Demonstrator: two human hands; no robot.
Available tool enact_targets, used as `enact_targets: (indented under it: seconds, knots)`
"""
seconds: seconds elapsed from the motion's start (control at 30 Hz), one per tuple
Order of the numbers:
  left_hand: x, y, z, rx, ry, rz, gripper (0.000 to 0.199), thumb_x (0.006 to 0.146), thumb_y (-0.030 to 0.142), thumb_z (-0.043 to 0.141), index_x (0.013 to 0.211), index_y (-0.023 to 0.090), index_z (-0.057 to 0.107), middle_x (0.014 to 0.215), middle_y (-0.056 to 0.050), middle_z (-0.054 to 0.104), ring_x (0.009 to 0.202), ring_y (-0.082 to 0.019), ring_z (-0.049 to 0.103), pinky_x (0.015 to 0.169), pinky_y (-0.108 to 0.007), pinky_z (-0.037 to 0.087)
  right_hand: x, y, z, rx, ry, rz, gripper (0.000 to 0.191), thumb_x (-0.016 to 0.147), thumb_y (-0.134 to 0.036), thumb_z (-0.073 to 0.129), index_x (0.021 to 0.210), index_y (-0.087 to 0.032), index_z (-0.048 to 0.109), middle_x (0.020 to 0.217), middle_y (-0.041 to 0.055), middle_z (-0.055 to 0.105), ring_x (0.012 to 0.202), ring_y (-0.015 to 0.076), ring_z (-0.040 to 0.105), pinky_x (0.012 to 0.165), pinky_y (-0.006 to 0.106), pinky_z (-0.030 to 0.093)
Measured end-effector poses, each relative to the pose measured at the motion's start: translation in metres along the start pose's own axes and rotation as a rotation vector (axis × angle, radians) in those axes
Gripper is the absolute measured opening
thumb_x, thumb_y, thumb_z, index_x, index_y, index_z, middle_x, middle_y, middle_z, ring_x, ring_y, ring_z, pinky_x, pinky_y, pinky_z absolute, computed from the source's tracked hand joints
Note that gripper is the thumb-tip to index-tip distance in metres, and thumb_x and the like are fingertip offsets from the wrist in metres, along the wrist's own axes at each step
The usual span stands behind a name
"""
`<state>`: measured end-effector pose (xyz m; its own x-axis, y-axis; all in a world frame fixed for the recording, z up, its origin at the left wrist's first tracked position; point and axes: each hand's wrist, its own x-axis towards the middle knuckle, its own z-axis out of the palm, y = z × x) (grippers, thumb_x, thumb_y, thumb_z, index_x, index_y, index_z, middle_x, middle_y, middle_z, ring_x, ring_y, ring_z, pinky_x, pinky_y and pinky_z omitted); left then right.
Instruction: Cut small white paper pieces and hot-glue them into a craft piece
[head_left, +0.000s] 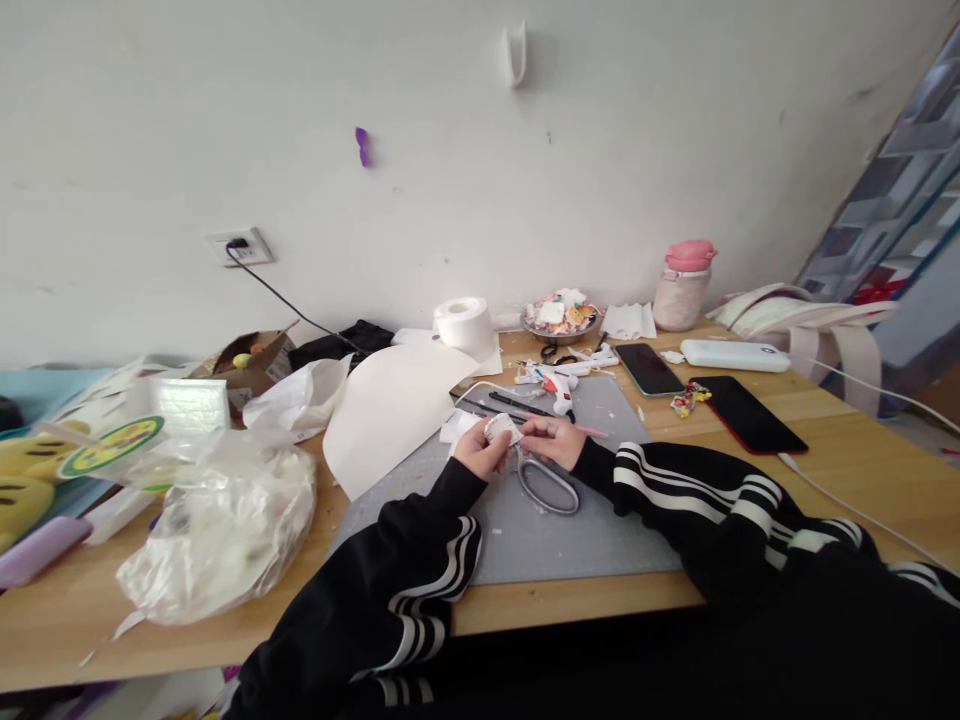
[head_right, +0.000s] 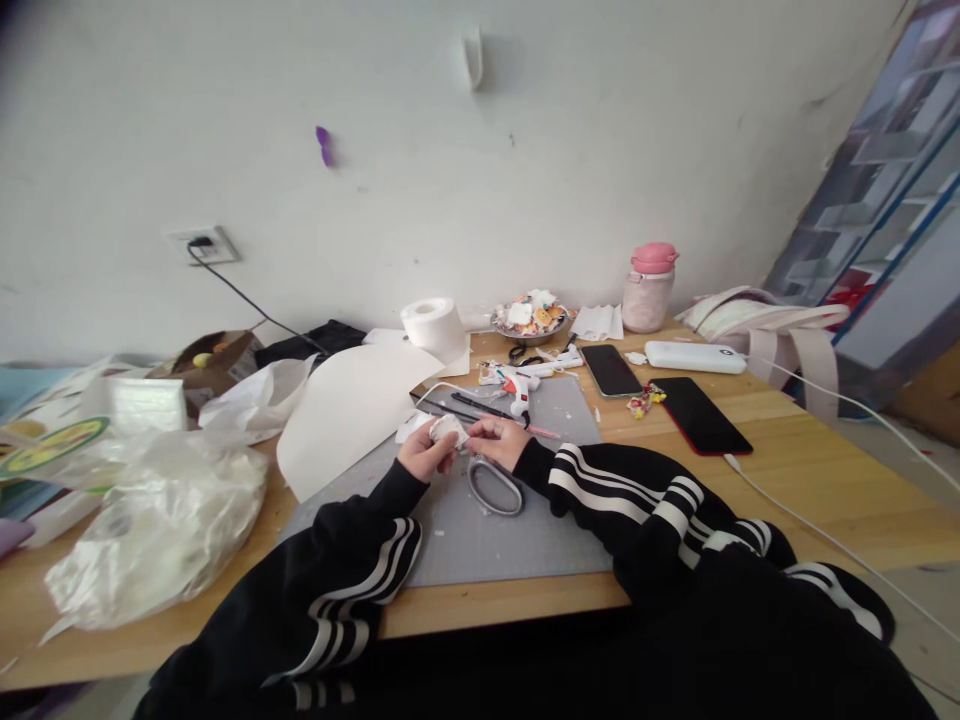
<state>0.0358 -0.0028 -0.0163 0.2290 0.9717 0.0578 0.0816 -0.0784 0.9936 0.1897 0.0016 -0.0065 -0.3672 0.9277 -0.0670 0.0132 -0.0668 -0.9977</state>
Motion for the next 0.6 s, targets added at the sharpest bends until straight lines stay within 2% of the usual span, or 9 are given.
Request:
enact_targets:
  seconds: [0.6]
  knots:
    - [-0.0060, 0.0053, 0.0033, 0.041, 0.045, 0.020, 0.027, 0.067, 0.043, 0.059, 0.070, 0.019, 0.045, 0.042, 0.010, 0.046, 0.030, -0.005, 0.038, 0.032, -0.018, 0.028, -0.0002, 0.0005, -0.0007, 0.019, -0.030, -0.023, 0.036, 0.050, -0.041, 0.072, 0.068, -0.015, 0.055, 0.049, -0.0059, 0.053, 0.035, 0.0028, 0.037, 0.035, 0.018, 0.026]
